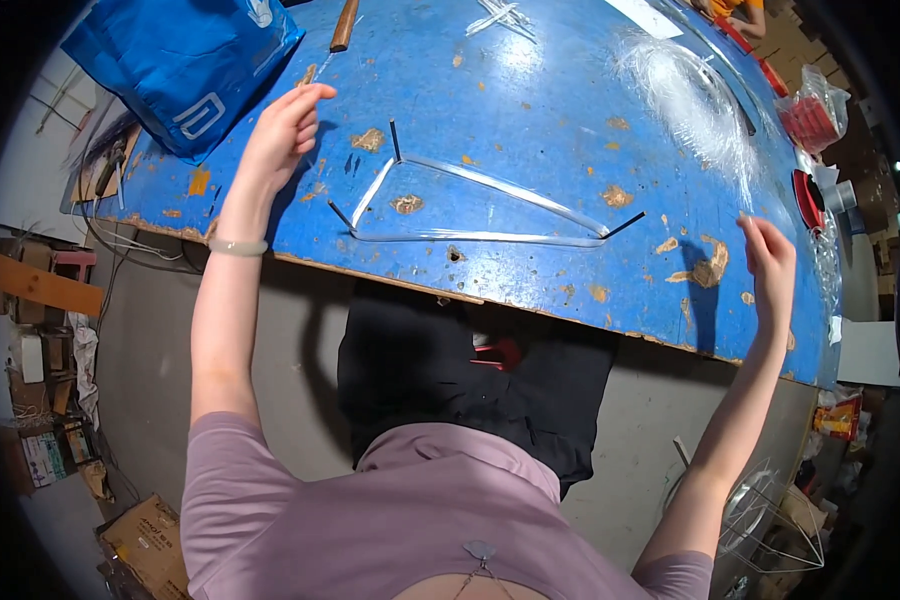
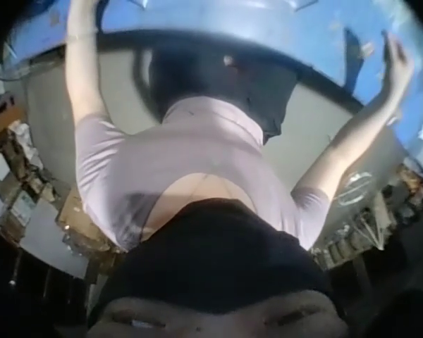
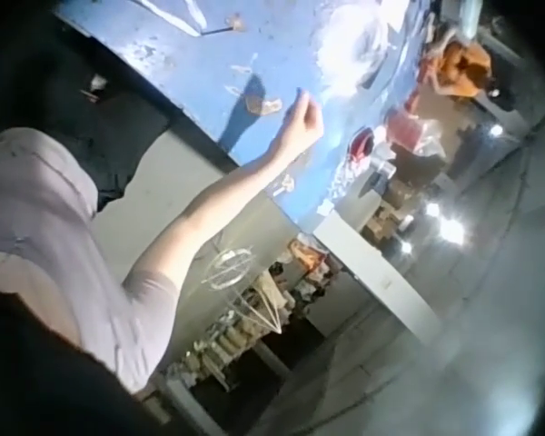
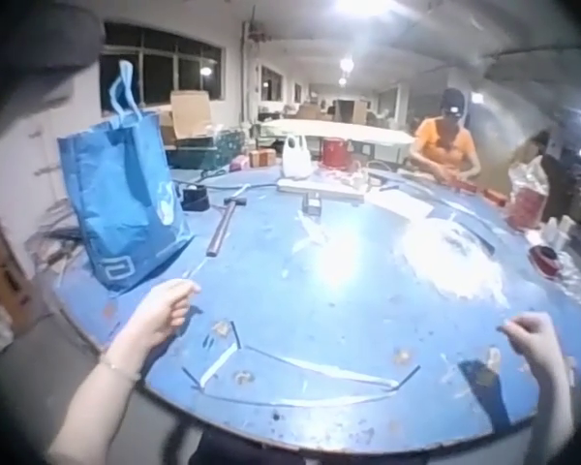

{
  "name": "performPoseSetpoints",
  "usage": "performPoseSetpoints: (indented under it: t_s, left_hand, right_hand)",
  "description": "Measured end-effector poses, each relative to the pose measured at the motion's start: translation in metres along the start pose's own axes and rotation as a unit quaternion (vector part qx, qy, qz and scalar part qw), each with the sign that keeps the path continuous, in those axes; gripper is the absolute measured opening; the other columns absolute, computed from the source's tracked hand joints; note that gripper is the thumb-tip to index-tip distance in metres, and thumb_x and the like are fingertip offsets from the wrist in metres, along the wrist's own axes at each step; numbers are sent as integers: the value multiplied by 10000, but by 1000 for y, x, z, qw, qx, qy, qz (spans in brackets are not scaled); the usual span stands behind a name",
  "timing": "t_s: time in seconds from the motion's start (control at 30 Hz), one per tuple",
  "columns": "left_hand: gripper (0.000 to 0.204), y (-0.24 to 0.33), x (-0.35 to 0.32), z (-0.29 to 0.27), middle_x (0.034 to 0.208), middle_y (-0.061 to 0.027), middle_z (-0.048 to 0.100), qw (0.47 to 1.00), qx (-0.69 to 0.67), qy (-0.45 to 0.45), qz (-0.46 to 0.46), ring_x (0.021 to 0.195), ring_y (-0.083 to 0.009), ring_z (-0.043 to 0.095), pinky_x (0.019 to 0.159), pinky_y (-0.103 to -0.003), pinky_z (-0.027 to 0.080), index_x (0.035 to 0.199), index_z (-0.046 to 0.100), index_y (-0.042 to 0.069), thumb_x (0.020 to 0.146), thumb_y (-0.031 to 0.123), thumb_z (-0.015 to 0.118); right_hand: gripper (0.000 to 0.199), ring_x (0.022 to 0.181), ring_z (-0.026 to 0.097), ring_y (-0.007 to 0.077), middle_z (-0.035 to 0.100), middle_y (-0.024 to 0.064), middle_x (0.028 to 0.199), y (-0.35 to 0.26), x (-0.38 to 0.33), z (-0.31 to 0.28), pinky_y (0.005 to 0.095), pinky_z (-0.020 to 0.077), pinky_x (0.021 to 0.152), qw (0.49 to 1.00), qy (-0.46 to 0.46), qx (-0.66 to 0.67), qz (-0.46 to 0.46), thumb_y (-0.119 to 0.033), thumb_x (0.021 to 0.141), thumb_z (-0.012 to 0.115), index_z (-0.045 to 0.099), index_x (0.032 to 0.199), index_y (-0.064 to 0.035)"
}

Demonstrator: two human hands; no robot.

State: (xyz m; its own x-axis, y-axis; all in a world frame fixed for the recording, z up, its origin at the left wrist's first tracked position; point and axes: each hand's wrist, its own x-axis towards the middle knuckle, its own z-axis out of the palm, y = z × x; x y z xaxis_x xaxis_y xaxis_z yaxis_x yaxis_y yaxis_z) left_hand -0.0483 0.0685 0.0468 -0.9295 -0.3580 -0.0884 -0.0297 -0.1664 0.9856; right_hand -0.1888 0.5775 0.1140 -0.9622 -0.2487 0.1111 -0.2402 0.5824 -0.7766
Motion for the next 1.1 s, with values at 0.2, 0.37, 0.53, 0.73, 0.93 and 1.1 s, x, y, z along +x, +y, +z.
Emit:
performPoseSetpoints:
  t_s: [0.2, 0.37, 0.53, 0.73, 0.93, 1.1]
  left_hand:
    - [216, -28, 7, 32, 650, -52, 499, 718, 616, -5, 325, 566, -178, 505, 496, -266, 396, 974, 615, 102, 847, 248, 520]
    - [221, -3, -12, 21, 728, -65, 539, 695, 612, -31, 377, 589, -122, 498, 523, -264, 395, 1038, 599, 87, 833, 155, 549]
    - [193, 29, -54, 74, 914, -20, 623, 807, 400, 46, 432, 645, -28, 497, 562, -147, 395, 1011, 626, 74, 864, 151, 527]
    - [103, -58, -130, 292, 776, -30, 610, 794, 172, -331, 480, 745, -202, 589, 640, -307, 474, 803, 617, 89, 748, 166, 577]
    - [465, -126, -303, 412, 898, -170, 566, 690, 177, -621, 327, 758, -262, 570, 664, -379, 448, 952, 517, -51, 774, 378, 549]
    - [289, -125, -269, 361, 777, -110, 606, 537, -66, -840, -39, 757, -206, 562, 675, -330, 428, 876, 575, -4, 865, 257, 450]
  right_hand:
    - [245, 482, 340, 23, 413, -60, 519, 79, 12, -6, 202, 239, 433, 972, 20, -152, 180, -230, 787, 621, 601, 662, -21]
    - [264, 457, 327, 22, 412, -69, 513, 124, -68, -51, 200, 221, 412, 961, 43, -173, 213, -265, 782, 626, 585, 635, -48]
    - [232, 494, 349, 37, 453, -50, 539, 100, -198, -65, 194, 244, 454, 947, 61, -114, 294, -246, 769, 646, 632, 722, -20]
    - [197, 534, 366, 45, 457, -54, 568, 115, -348, -35, 200, 268, 485, 925, 34, -55, 374, -203, 784, 625, 639, 770, -7]
    - [148, 536, 417, 73, 502, -16, 568, 59, -412, -26, 217, 319, 499, 923, 106, 80, 361, -107, 759, 624, 597, 686, 19]
    - [150, 524, 438, 93, 518, 7, 566, 42, -407, -58, 229, 324, 482, 951, -67, 41, 298, -110, 720, 661, 609, 691, 28]
